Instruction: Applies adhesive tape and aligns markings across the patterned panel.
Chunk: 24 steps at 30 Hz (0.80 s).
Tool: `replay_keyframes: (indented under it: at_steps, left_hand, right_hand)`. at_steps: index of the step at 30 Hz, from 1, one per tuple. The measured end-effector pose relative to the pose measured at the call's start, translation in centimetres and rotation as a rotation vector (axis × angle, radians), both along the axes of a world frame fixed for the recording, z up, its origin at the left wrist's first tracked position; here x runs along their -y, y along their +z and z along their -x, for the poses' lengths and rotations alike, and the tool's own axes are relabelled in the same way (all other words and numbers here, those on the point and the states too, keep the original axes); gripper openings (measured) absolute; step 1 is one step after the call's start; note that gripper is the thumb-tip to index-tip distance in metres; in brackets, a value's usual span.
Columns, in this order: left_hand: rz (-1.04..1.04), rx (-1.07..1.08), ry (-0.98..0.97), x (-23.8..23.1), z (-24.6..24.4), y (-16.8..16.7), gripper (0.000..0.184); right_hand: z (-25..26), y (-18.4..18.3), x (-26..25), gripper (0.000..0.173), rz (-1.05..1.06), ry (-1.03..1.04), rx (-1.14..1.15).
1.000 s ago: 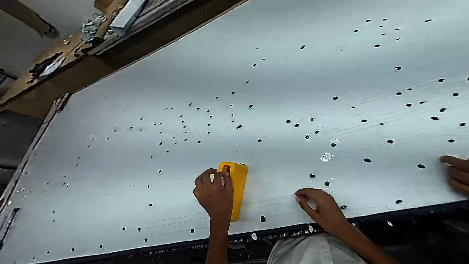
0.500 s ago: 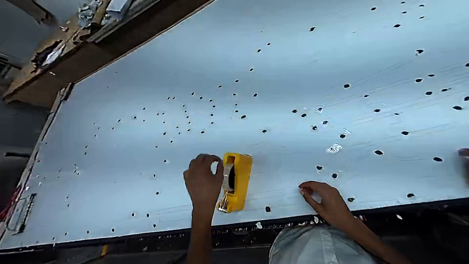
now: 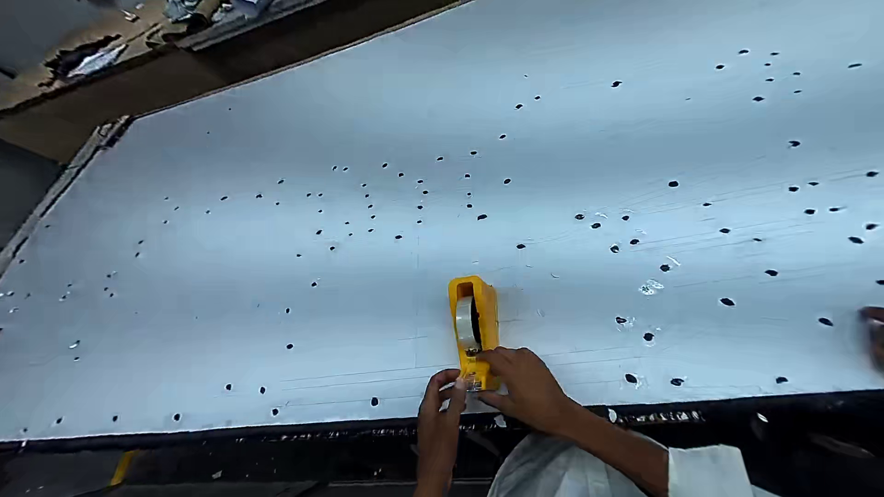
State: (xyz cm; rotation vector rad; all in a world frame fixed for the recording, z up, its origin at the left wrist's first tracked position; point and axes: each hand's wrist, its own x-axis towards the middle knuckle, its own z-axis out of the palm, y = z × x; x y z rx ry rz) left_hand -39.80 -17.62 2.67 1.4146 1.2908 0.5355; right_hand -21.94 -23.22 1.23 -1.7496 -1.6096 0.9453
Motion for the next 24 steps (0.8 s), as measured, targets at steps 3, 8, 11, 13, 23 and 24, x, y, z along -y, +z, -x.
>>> replay_keyframes:
  at_steps: [3,8,11,13,23,24]
  left_hand:
    - [0.025,0.005,0.024,0.2,-1.1,-0.6,0.041]
    - [-0.102,0.114,0.153,1.0,-2.7,0.5,0.013]
    - [-0.152,0.136,0.171,2.8,-2.0,1.6,0.013]
    - [-0.140,0.081,0.148,3.7,-1.2,1.2,0.014]
    - [0.603,0.616,0.379,3.9,-1.1,-1.0,0.037]
    - [0.707,0.663,0.359,3.9,-1.0,-1.3,0.041]
  right_hand:
    - [-0.4,-1.3,0.7,0.040,-0.053,-0.032,-0.003]
    - [0.0,-1.5,1.6,0.033,-0.133,-0.090,0.084]
    - [0.3,-1.2,1.6,0.034,-0.134,-0.109,0.113]
    - [0.4,-1.3,1.7,0.034,-0.150,-0.127,0.117]
    - [-1.3,-0.9,2.1,0.036,-0.066,-0.009,-0.026]
    - [-2.2,-0.7,2.6,0.036,-0.058,-0.016,-0.039]
